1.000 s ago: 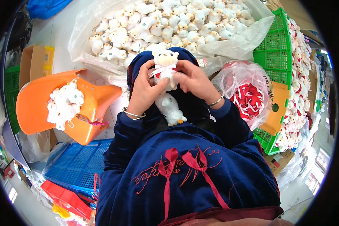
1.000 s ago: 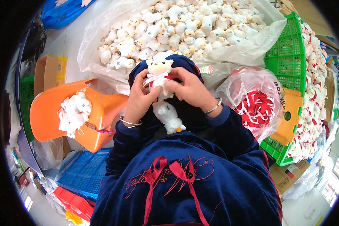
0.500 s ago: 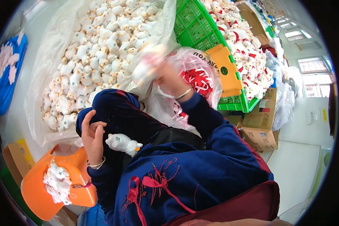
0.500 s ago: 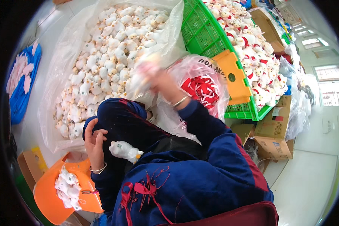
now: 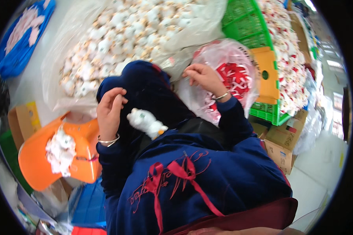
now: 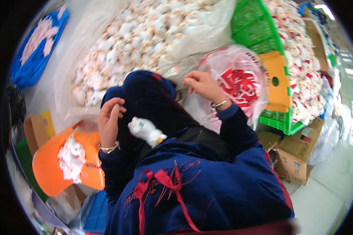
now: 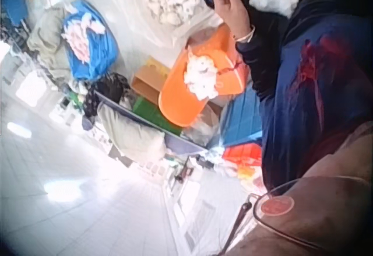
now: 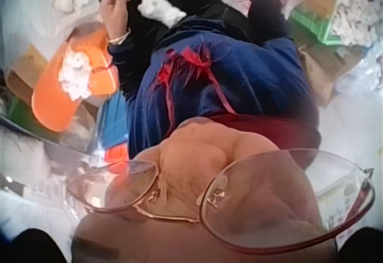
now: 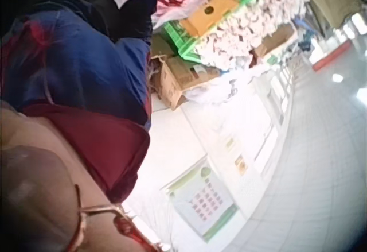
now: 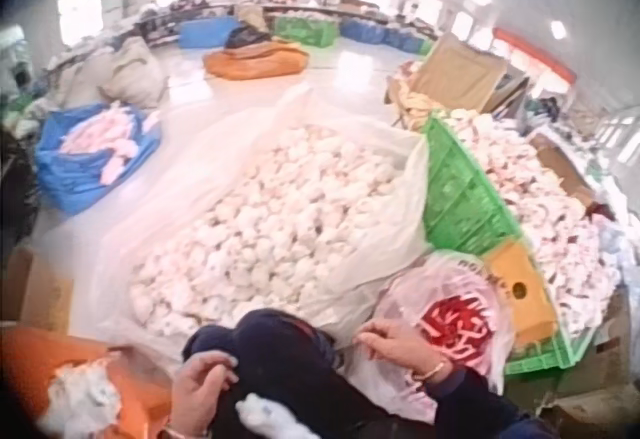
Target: The person sits on the floor and ties red ribbons around the necks of small white plush toys. They pick up each toy, wrap the ribbon, and tie a knot before placing the finished toy aside.
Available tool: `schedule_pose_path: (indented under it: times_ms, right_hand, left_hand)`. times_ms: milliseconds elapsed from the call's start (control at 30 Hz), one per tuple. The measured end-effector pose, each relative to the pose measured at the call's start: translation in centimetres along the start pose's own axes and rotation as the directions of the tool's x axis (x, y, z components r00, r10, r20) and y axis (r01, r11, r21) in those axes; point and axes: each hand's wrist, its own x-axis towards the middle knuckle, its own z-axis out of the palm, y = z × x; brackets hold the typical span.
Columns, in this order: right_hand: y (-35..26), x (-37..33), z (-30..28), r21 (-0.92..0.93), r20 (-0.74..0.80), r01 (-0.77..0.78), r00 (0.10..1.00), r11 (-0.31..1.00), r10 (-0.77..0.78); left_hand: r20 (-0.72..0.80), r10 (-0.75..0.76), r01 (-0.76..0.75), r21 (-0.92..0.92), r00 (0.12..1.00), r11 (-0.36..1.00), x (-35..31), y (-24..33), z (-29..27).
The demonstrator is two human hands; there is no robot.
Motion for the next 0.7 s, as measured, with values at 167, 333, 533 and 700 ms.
schedule_pose_path:
  times_ms: [167, 333, 533, 700]
  right_hand:
    - [2.7, 1.2, -3.7, -0.29, -0.158, 0.041, 0.983, 0.956, -0.09]
    - [7.1, 1.0, -10.3, -0.624, -0.343, -0.253, 0.939, 0.74, 0.032]
    - [17.4, 1.0, -10.2, -0.717, -0.287, -0.209, 0.958, 0.665, -0.009]
    - [12.4, -0.9, -14.2, -0.654, -0.305, -0.253, 0.951, 0.713, 0.059]
  left_hand:
    - [-0.146, -0.02, 0.024, 0.029, 0.989, 0.999, -2.7, -0.8, -3.4]
    - [-0.289, -0.072, 0.077, 0.006, 0.955, 0.997, -5.7, -1.9, -5.6]
    - [-0.199, -0.133, 0.135, -0.005, 0.971, 0.991, -6.7, -1.7, -3.6]
    - [-0.144, -0.115, 0.12, 0.023, 0.983, 0.993, -5.7, -1.1, -2.7]
